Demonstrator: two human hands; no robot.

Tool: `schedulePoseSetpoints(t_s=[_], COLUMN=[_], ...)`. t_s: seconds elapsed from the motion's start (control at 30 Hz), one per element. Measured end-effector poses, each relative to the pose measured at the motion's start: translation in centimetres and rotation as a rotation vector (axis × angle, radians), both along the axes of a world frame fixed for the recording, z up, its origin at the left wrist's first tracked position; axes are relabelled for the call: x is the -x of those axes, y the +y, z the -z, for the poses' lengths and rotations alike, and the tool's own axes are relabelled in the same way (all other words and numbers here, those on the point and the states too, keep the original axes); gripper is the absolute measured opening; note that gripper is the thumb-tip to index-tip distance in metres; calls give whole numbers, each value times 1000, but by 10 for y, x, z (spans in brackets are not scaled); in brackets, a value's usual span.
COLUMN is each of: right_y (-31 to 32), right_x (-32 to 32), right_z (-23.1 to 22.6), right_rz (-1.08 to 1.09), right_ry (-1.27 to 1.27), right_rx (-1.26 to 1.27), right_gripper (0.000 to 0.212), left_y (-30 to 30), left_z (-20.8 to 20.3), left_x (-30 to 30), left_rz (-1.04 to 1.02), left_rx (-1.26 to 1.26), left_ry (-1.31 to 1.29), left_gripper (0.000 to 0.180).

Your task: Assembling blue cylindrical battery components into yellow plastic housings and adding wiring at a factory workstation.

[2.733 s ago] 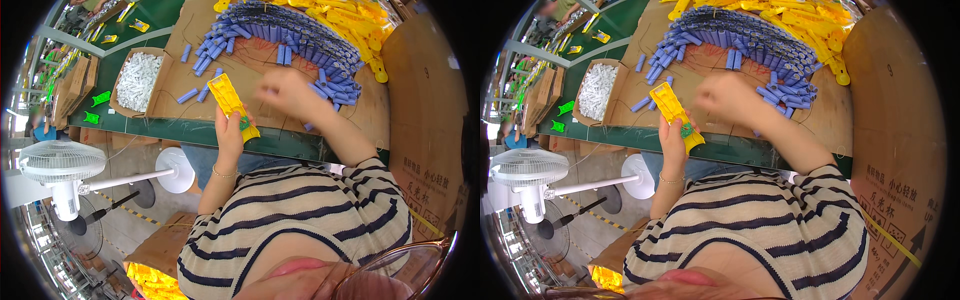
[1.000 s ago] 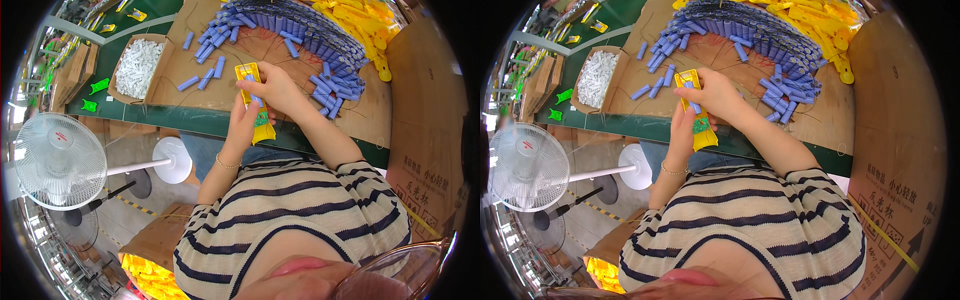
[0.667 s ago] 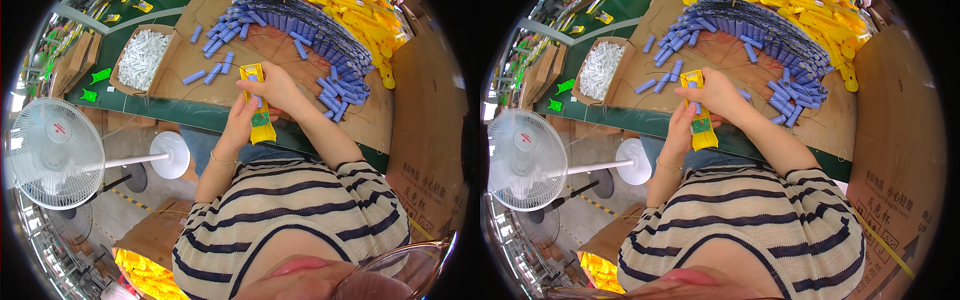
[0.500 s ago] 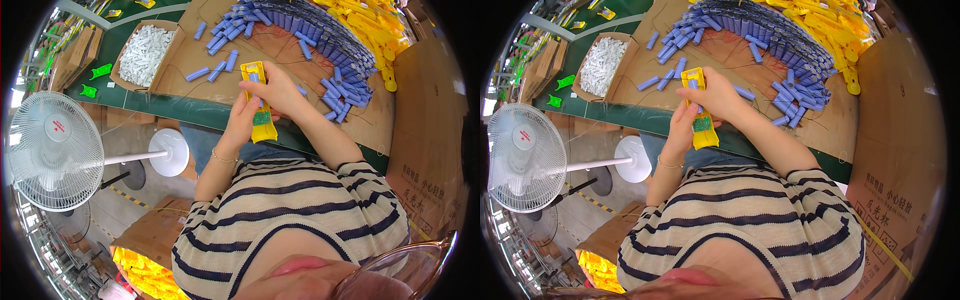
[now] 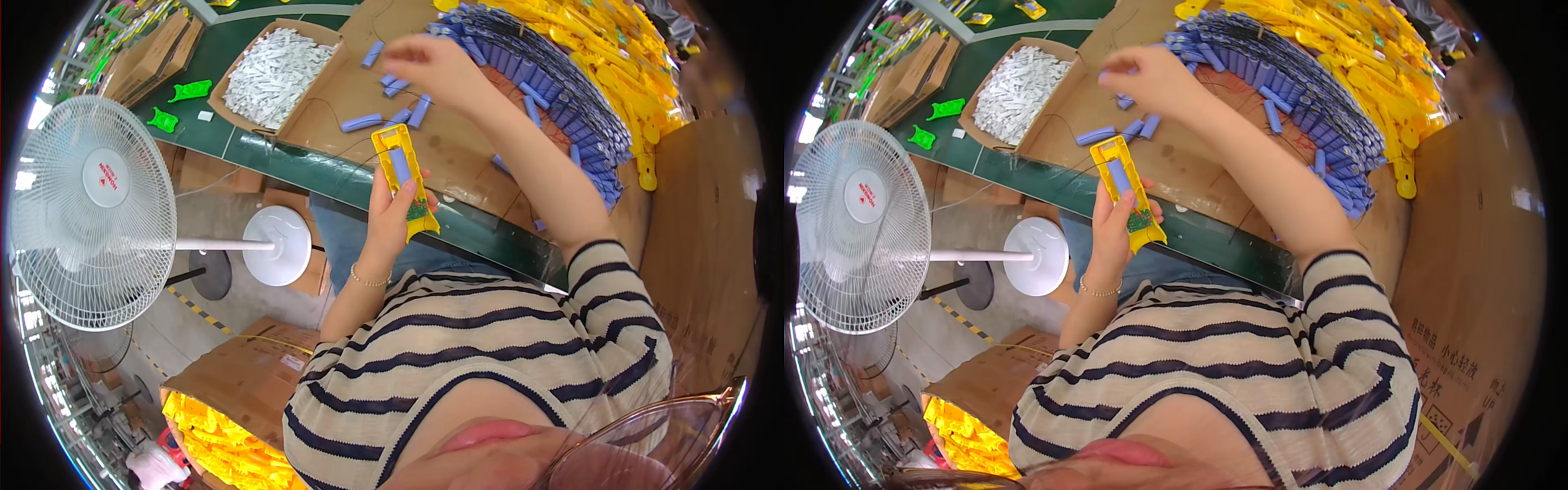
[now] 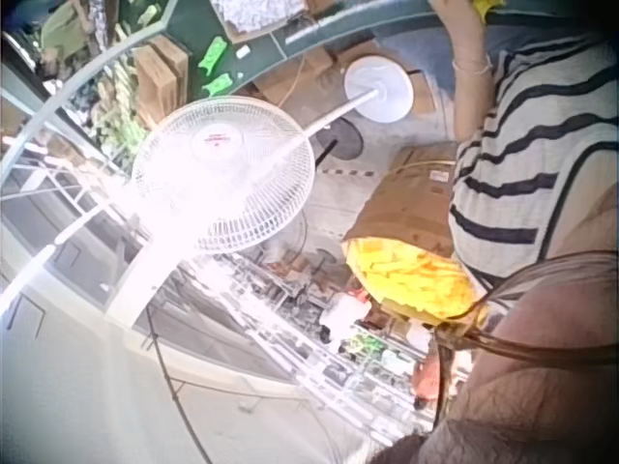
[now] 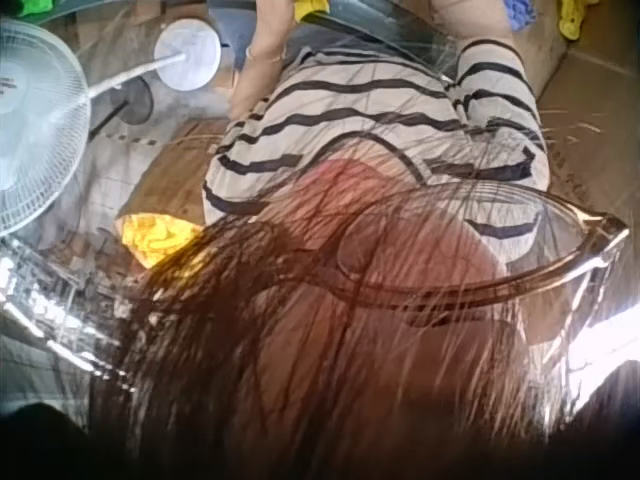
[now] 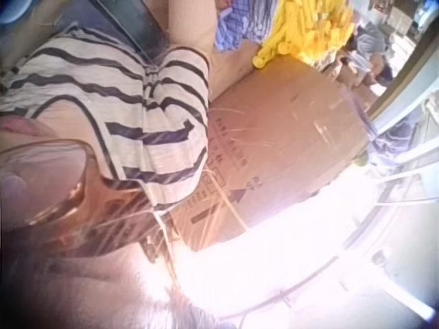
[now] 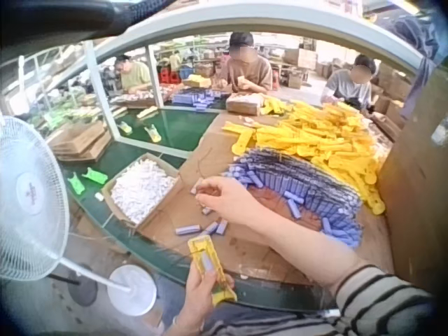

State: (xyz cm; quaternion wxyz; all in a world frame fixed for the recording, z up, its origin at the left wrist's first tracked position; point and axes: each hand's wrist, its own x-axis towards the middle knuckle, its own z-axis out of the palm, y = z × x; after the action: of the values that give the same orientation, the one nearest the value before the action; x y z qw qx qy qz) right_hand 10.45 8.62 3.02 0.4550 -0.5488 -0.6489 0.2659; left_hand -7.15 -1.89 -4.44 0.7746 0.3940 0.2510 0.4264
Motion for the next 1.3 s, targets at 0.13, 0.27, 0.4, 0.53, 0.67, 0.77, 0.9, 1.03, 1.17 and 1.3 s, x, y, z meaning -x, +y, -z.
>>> schedulePoseSetpoints(t_s=[0.13,0.27,0.4,0.53,0.67,0.77,0.9,1.03,1.17,1.3], right_y=[98,154,183,192,191,183,179,178,169,168], right_x=[15,53,75,83,84,92,87,79,70,57], right_z=[14,11,29,36,47,43,39,36,24,22], right_rz=[-22,-212,-334,-332,-260,-239,-284,-319,-331,-320], right_ry=[-400,-844,-988,-1089,-986,-910,-886,-730,-595,-591], right_rx=[-116,23,118,107,73,113,140,55,11,23], right_gripper=[22,21,21,18,20,23,25,26,23,24], left_y=[0,-1,0,4,10,12,11,10,10,12], left_z=[0,2,9,14,15,13,15,18,22,18], left_x=[12,33,45,54,50,47,42,40,41,36], left_rz=[-60,-115,-148,-165,-134,-129,-129,-135,-160,-142], left_rx=[-39,2,39,53,53,54,15,7,32,38], left_ry=[27,50,37,45,62,72,85,78,80,91], left_gripper=[35,37,38,40,41,41,40,38,37,36])
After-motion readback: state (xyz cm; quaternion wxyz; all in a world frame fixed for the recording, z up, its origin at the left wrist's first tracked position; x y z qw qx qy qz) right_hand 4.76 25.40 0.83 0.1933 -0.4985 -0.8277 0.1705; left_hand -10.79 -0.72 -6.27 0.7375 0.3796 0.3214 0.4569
